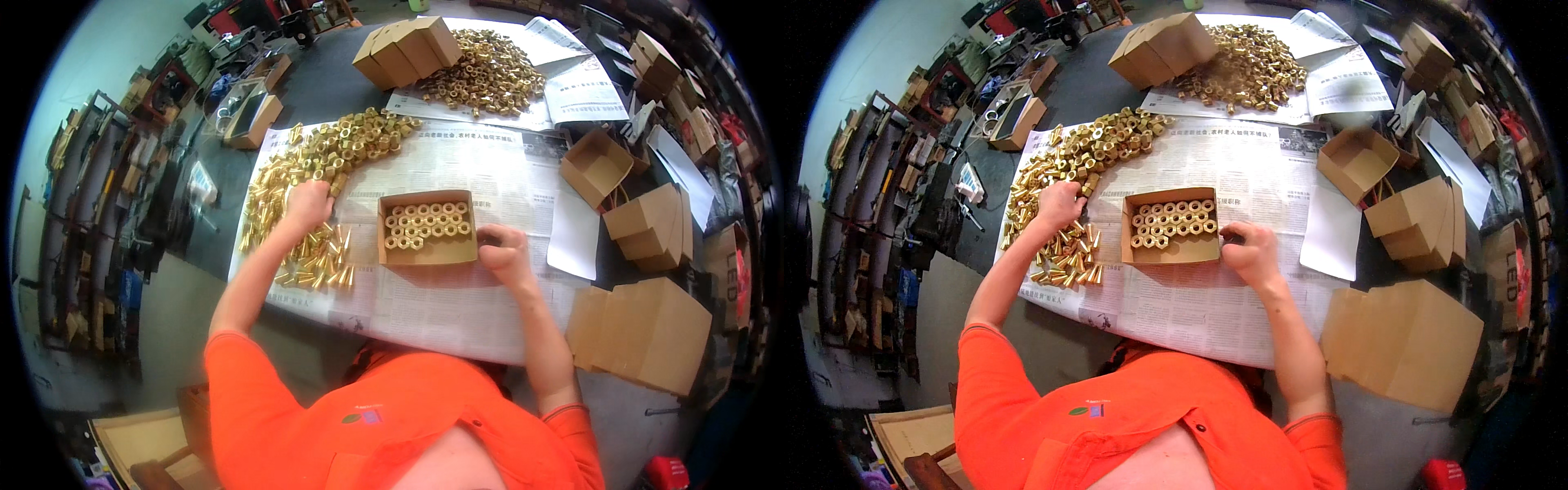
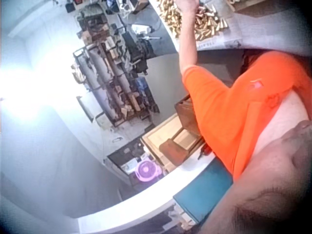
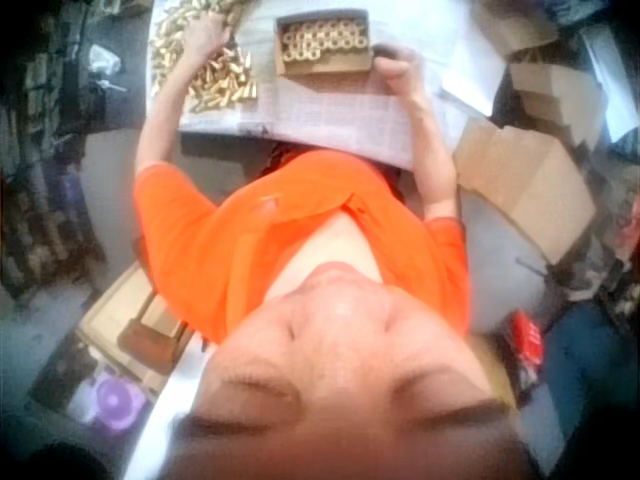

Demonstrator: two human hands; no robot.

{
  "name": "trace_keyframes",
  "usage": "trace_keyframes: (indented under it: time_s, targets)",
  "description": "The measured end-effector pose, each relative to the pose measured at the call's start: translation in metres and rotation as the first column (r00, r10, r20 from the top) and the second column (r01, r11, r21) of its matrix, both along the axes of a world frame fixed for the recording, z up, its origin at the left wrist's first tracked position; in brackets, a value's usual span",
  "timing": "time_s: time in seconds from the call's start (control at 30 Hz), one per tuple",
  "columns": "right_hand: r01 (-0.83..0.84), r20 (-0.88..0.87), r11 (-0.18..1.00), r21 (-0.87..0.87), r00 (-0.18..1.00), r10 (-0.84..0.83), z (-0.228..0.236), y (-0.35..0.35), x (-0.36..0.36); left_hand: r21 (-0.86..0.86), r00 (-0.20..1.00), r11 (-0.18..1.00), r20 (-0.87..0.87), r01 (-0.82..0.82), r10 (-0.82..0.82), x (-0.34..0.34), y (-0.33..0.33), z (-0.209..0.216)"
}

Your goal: The person places brass-colored cylindrical parts into a small cardboard box, arranging them in rows. The person then closes the box and sets it aside.

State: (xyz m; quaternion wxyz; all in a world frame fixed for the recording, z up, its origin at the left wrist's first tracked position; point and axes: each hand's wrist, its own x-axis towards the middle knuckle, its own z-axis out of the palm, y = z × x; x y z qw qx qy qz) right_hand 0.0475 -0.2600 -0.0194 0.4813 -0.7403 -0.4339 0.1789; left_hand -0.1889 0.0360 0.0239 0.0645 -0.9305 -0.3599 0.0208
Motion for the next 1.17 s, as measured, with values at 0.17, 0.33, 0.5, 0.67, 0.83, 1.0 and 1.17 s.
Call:
trace_keyframes:
  time_s: [0.17,0.33,0.5,0.67,0.83,1.0,1.17]
  targets:
    - [0.004,-0.086,1.000,0.022,0.996,-0.002,-0.006,-0.002,0.001,0.059,0.999,0.998,0.032,-0.026,0.024,-0.003,0.002,-0.015]
    - [0.019,-0.014,0.999,0.027,1.000,-0.019,-0.006,-0.002,0.000,-0.044,0.972,0.992,0.202,-0.116,0.123,-0.007,0.004,-0.025]
    - [0.029,-0.013,0.999,0.030,1.000,-0.028,-0.012,-0.002,0.001,-0.273,0.912,0.962,0.391,-0.015,0.125,-0.010,0.010,-0.010]
    - [0.001,-0.058,1.000,-0.002,0.998,-0.001,-0.009,-0.001,0.001,-0.545,0.860,0.795,0.507,0.266,0.060,0.022,-0.067,0.044]
    - [0.012,-0.021,0.999,0.050,1.000,-0.010,-0.012,-0.003,0.003,-0.466,0.837,0.703,0.398,0.537,-0.375,0.069,-0.132,0.020]
    - [0.007,-0.032,1.000,0.008,0.999,-0.007,-0.008,-0.002,0.003,-0.432,0.869,0.754,0.251,0.495,-0.427,0.084,-0.128,0.001]
    - [0.004,0.012,0.999,0.036,1.000,-0.004,-0.007,-0.003,0.003,-0.413,0.878,0.776,0.187,0.476,-0.440,0.085,-0.130,0.003]
